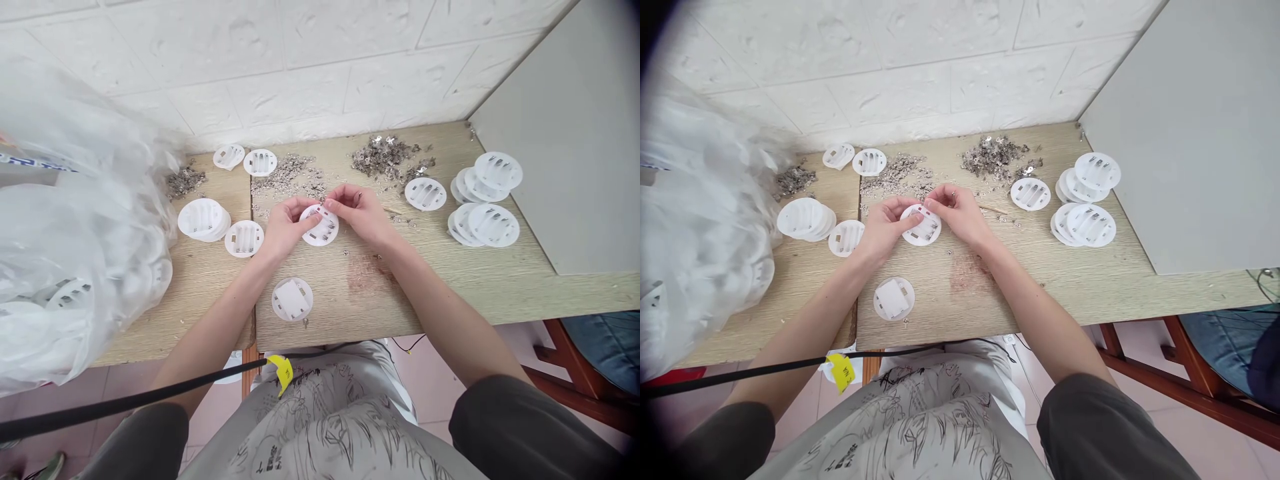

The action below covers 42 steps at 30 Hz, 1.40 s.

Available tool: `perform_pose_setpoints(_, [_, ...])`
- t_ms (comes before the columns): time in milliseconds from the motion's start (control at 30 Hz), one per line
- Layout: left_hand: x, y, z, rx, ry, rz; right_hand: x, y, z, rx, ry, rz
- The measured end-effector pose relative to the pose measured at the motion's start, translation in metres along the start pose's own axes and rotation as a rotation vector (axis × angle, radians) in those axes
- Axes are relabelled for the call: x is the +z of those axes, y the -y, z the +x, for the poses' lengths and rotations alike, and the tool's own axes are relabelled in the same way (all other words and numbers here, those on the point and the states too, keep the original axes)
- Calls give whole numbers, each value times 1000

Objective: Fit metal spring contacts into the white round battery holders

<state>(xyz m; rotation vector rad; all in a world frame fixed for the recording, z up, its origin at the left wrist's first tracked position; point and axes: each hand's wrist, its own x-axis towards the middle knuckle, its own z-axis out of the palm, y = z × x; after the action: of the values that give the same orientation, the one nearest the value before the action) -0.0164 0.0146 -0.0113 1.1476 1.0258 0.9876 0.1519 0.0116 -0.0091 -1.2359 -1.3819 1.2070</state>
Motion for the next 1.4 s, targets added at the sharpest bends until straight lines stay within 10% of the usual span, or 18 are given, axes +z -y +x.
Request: perform_pose_setpoints(1400, [-3, 10, 6, 104, -107, 143, 6, -8, 0, -118, -13, -63])
